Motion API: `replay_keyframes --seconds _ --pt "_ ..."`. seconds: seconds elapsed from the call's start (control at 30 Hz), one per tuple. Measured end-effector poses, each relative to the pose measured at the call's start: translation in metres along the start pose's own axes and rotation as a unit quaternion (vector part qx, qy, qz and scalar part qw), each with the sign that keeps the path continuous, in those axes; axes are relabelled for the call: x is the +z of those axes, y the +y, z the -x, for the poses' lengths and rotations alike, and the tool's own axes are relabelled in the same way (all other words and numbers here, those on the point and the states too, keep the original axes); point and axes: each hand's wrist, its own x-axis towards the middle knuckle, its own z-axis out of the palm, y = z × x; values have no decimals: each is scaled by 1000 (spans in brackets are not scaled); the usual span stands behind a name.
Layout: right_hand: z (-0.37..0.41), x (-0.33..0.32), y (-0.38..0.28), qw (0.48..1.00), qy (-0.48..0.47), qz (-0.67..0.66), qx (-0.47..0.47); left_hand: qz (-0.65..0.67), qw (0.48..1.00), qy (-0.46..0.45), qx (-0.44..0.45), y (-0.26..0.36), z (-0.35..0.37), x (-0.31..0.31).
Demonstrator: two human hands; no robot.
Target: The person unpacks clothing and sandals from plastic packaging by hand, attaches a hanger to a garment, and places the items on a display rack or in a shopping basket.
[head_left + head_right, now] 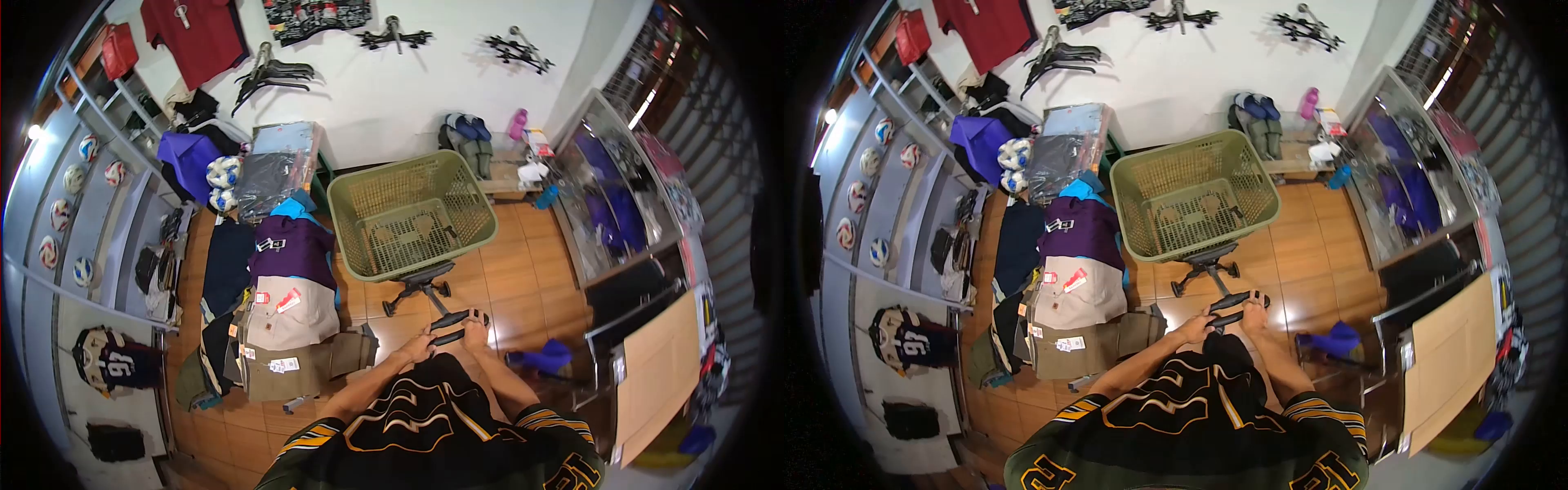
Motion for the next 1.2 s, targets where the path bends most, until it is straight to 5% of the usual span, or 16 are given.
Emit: replay_keyframes --seconds 0.4,0.7,1.2 --pt "215 56 42 995 -11 27 98 57 996 -71 26 68 133 108" --pt "369 76 17 985 -31 -1 172 18 987 -151 56 91 223 180" --pt "590 176 -60 963 96 -44 247 -94 972 -205 64 65 384 276"
